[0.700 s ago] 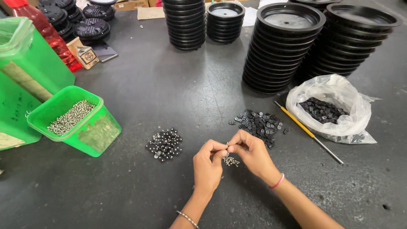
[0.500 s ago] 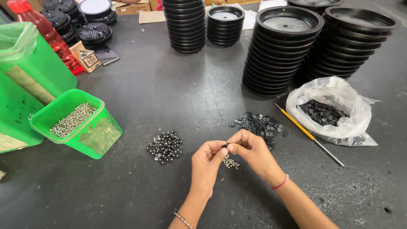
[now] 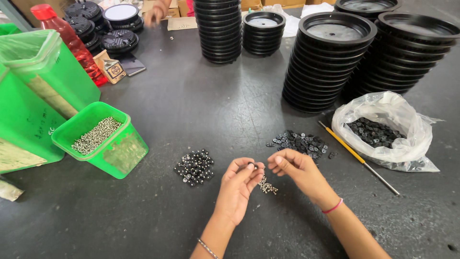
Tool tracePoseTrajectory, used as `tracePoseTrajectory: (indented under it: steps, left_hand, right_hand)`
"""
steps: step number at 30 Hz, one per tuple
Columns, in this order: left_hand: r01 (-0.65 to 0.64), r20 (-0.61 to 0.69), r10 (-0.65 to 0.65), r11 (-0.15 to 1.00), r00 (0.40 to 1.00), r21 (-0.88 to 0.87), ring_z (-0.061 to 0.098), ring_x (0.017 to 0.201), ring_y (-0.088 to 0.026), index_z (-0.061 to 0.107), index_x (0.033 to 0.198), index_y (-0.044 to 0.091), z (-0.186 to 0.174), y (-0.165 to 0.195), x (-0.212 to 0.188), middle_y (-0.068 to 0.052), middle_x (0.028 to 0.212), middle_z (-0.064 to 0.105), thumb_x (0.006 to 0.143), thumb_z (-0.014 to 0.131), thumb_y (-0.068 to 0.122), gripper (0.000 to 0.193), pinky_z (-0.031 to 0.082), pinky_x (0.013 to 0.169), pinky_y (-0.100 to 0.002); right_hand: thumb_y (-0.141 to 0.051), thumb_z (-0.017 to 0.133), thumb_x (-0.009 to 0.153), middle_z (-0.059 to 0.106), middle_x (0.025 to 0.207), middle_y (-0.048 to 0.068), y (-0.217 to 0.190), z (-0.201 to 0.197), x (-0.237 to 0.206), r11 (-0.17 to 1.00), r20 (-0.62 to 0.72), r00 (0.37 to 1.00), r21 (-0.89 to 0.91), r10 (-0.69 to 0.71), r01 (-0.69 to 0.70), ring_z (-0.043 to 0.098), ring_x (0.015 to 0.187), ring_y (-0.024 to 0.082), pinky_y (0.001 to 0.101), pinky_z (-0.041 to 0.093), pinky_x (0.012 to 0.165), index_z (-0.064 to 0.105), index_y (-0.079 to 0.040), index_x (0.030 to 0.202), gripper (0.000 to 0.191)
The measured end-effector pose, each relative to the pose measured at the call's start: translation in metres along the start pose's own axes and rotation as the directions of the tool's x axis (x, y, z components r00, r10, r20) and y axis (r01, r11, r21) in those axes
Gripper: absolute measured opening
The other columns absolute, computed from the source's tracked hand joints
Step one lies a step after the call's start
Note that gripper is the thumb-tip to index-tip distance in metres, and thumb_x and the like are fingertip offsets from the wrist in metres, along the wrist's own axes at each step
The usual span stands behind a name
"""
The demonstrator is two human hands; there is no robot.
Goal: The person sits at a factory workbench assembling small black plastic parts, picking up tiny screws from a pile and threading them by hand into black plastic housings one at a time, placing finished assemblies aside. At one point they hold a part against a yellow-handled screwdriver while fitting a screw.
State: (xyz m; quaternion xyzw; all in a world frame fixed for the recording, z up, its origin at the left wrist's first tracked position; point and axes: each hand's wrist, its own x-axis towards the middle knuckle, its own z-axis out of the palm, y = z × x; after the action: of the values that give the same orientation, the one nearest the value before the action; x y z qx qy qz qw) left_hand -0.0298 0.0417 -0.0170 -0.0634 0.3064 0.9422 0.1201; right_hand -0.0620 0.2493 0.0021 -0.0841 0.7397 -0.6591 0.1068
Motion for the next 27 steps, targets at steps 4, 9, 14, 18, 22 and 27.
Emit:
tracePoseTrajectory:
  steps: [4,9,14,18,22,27]
  left_hand:
    - [-0.096,-0.009,0.097,0.995,0.995,0.037,0.067,0.099,-0.012,0.067,0.117,-0.001,0.001,-0.007,0.02,-0.007,0.107,0.069,0.097,0.066,0.005,0.021,0.055,0.092,-0.027]
    - [-0.125,-0.075,0.14,0.977,0.987,0.17,0.067,0.095,-0.012,0.071,0.112,-0.001,0.008,0.009,0.042,-0.007,0.106,0.073,0.095,0.068,0.008,0.02,0.055,0.088,-0.027]
    - [-0.183,-0.072,0.234,0.89,0.97,0.418,0.067,0.091,-0.01,0.074,0.109,-0.001,0.026,-0.004,0.054,-0.004,0.101,0.074,0.093,0.07,0.01,0.02,0.057,0.082,-0.028]
    - [-0.201,-0.051,0.249,0.872,0.967,0.446,0.067,0.087,-0.01,0.075,0.109,-0.001,0.034,-0.015,0.067,-0.004,0.097,0.075,0.093,0.071,0.011,0.021,0.055,0.078,-0.026]
    - [-0.204,-0.054,0.247,0.889,0.968,0.409,0.066,0.081,-0.012,0.074,0.105,-0.003,0.036,-0.025,0.075,-0.006,0.09,0.075,0.09,0.074,0.009,0.019,0.055,0.077,-0.027]
    - [-0.2,-0.042,0.241,0.881,0.97,0.429,0.064,0.078,-0.011,0.073,0.099,-0.003,0.031,-0.03,0.086,-0.006,0.088,0.075,0.088,0.075,0.005,0.014,0.054,0.075,-0.026]
  right_hand:
    - [-0.022,0.06,0.1,0.076,0.096,0.005,0.002,-0.027,0.014,0.998,-0.067,0.997,-0.055,-0.026,0.022,0.068,0.087,0.011,0.0274,0.056,0.08,0.074,-0.001,0.109,0.027]
    - [-0.019,0.065,0.098,0.075,0.091,0.004,-0.014,-0.028,0.035,0.964,-0.116,0.991,-0.264,-0.07,0.038,0.066,0.081,0.008,0.0261,0.056,0.076,0.075,-0.002,0.105,0.021]
    - [-0.016,0.072,0.089,0.075,0.09,0.002,-0.018,-0.04,0.032,0.799,-0.055,0.987,-0.594,-0.153,0.091,0.067,0.072,0.014,0.0293,0.055,0.069,0.075,-0.009,0.101,0.015]
    - [-0.015,0.073,0.086,0.07,0.087,0.004,-0.016,-0.047,0.037,0.723,0.003,0.991,-0.684,-0.132,0.098,0.068,0.072,0.021,0.032,0.055,0.069,0.077,-0.014,0.101,0.016]
    - [-0.015,0.074,0.085,0.069,0.087,0.004,-0.013,-0.054,0.042,0.678,0.088,0.969,-0.7,-0.233,0.226,0.068,0.078,0.023,0.0347,0.054,0.071,0.078,-0.015,0.101,0.016]
    - [-0.019,0.076,0.082,0.067,0.087,0.004,-0.009,-0.054,0.054,0.628,0.126,0.966,-0.74,-0.224,0.242,0.067,0.083,0.023,0.0366,0.053,0.074,0.08,-0.017,0.102,0.02]
